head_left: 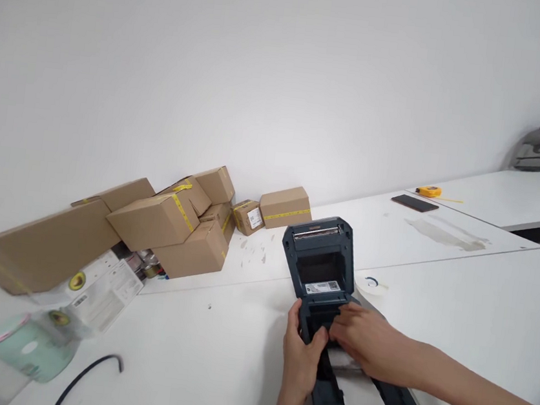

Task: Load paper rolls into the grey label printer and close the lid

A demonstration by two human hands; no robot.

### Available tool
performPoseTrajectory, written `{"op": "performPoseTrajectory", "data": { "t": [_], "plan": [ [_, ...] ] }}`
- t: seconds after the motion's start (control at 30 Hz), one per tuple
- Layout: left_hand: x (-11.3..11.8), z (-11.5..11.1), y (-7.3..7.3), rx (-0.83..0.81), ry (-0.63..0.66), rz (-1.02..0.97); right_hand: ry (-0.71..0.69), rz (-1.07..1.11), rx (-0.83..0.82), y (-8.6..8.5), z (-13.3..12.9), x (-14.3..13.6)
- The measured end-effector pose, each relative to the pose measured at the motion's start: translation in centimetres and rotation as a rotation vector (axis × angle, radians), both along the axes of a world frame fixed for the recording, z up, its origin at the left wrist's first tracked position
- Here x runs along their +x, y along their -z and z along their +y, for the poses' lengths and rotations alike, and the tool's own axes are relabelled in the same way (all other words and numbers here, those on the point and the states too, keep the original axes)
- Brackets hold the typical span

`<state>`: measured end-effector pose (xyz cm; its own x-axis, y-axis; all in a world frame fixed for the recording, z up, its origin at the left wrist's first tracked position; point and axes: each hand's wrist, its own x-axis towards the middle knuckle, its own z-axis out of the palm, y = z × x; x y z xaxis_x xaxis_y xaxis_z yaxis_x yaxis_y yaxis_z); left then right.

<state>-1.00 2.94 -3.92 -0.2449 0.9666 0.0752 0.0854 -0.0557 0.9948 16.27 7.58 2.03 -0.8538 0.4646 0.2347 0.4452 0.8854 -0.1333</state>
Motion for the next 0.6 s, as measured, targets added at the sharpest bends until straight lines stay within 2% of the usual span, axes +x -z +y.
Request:
{"op": "performPoseTrajectory", "data": {
  "t": [0.1,0.23,0.43,0.53,0.6],
  "plan": [
    [-0.1,0.0,0.2,0.000,0.002,0.011,-0.023,-0.228,-0.031,1.4,0.2,-1.3],
    [-0.2,-0.4,-0.1,0.006,0.019,0.016,-0.002,-0.361,-0.078,1.4,0.1,-2.0],
    [-0.3,-1.0,-0.7,-0.020,-0.020,0.073,-0.098,-0.228,-0.266,-0.1,0.3,-1.4],
    [-0.3,-0.9,-0.8,-0.003,-0.010,0.055,-0.165,-0.136,-0.406,-1.8,0.6,-0.7],
    [-0.2,-0.9,-0.7,0.005,0.000,0.035,-0.215,-0.026,-0.590,-3.3,0.4,0.9]
  ]
}}
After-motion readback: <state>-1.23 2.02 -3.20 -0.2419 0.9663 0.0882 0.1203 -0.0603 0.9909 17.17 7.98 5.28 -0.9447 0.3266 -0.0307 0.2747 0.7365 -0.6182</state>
